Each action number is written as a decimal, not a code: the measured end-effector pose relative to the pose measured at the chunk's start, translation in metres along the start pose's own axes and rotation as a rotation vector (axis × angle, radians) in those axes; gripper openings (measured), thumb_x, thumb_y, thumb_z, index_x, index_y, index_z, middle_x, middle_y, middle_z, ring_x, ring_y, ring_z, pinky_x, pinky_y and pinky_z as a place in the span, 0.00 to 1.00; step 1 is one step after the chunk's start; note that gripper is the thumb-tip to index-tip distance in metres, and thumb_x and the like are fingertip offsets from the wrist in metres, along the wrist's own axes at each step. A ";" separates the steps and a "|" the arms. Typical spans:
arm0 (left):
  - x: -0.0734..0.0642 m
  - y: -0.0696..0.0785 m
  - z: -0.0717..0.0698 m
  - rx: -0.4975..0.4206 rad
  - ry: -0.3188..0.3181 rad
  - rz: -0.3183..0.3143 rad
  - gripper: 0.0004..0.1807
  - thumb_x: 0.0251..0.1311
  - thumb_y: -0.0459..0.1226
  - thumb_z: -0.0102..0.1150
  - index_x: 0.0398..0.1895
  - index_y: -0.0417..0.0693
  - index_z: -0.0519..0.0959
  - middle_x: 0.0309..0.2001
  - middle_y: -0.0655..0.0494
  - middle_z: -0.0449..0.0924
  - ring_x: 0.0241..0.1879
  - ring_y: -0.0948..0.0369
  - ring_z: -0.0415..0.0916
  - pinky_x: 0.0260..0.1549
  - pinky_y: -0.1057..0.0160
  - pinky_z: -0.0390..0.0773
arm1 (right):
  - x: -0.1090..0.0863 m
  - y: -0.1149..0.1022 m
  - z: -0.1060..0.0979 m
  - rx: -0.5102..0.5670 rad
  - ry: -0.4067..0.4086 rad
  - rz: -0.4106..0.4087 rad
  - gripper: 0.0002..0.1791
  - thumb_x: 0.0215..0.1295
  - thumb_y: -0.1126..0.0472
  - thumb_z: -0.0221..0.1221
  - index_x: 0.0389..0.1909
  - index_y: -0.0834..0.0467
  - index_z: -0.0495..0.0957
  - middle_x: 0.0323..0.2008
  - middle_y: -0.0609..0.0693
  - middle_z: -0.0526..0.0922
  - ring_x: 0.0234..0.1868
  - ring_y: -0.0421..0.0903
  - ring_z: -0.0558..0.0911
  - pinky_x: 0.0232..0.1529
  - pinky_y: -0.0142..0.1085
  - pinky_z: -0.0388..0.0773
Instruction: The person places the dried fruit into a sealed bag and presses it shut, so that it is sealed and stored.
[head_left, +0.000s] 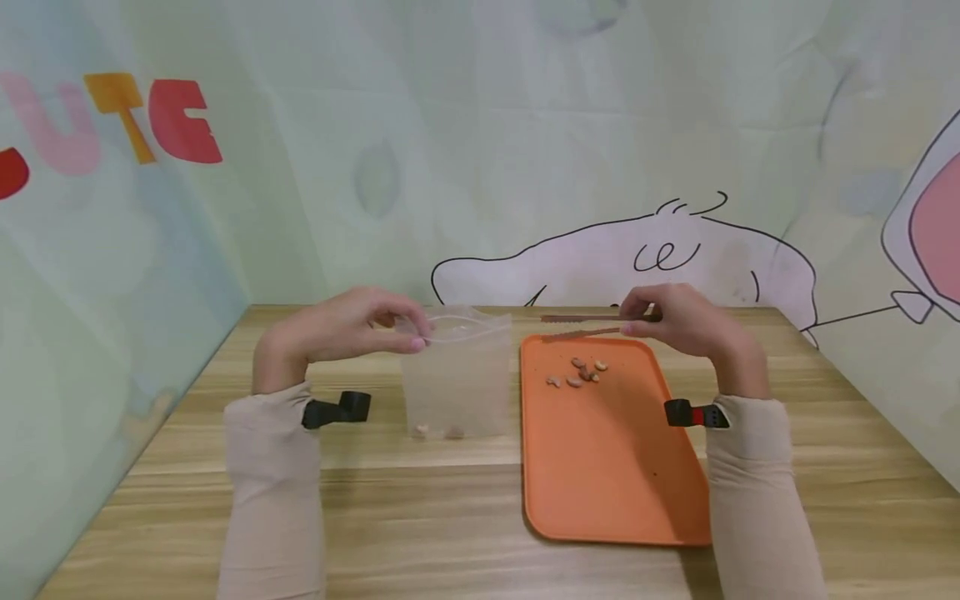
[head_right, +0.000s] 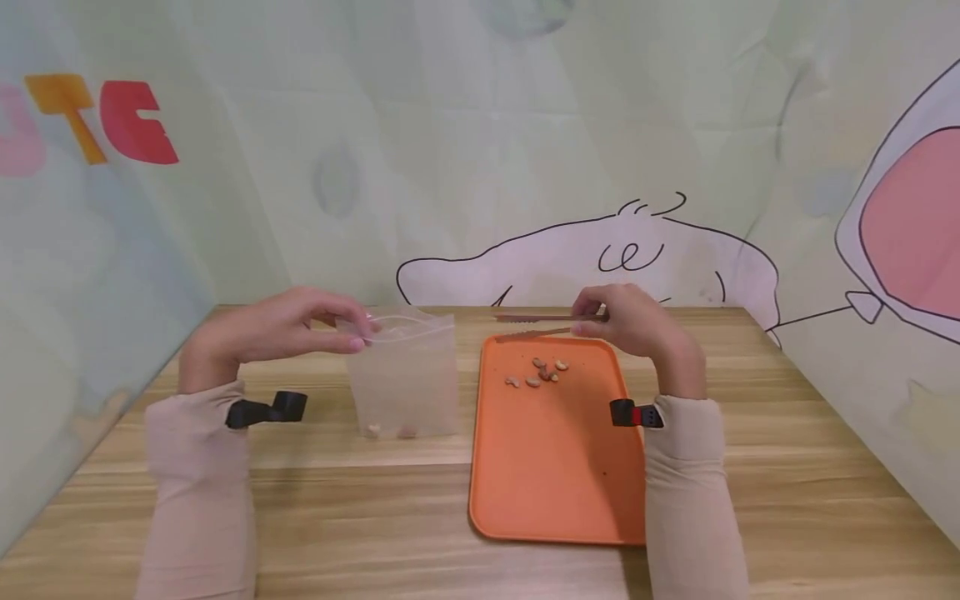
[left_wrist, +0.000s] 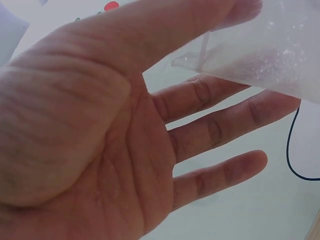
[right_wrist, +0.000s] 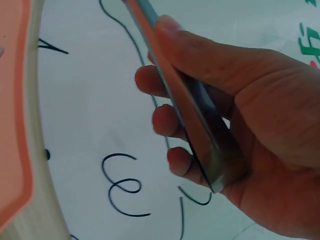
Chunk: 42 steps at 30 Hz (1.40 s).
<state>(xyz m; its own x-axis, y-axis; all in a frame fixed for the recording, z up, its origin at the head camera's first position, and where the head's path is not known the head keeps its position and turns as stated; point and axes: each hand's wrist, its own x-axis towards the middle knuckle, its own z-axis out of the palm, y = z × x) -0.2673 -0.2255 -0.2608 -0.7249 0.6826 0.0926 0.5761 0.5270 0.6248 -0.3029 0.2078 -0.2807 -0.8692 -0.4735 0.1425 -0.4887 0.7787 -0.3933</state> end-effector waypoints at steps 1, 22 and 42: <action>0.000 0.000 0.000 0.002 -0.001 0.003 0.07 0.68 0.42 0.62 0.45 0.53 0.83 0.43 0.60 0.83 0.43 0.58 0.76 0.46 0.53 0.75 | 0.001 0.003 0.002 0.005 -0.035 0.005 0.07 0.68 0.58 0.65 0.42 0.55 0.83 0.37 0.47 0.83 0.38 0.46 0.80 0.41 0.43 0.76; 0.001 -0.001 -0.001 -0.001 -0.015 -0.006 0.07 0.67 0.42 0.64 0.45 0.53 0.83 0.42 0.60 0.83 0.42 0.58 0.78 0.46 0.52 0.76 | 0.014 0.034 0.029 0.008 -0.245 0.069 0.04 0.65 0.62 0.67 0.30 0.55 0.83 0.29 0.47 0.79 0.31 0.46 0.73 0.31 0.38 0.68; 0.000 -0.002 0.000 -0.005 -0.027 -0.004 0.07 0.69 0.42 0.62 0.46 0.53 0.84 0.42 0.60 0.83 0.45 0.57 0.77 0.47 0.52 0.75 | 0.000 -0.006 -0.003 0.049 0.141 -0.219 0.05 0.66 0.66 0.66 0.33 0.52 0.81 0.31 0.42 0.80 0.33 0.42 0.77 0.34 0.34 0.74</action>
<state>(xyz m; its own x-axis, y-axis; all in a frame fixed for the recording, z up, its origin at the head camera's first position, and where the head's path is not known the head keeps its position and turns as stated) -0.2688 -0.2263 -0.2616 -0.7171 0.6936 0.0692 0.5711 0.5277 0.6288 -0.3004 0.2046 -0.2756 -0.7463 -0.5643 0.3528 -0.6655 0.6412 -0.3821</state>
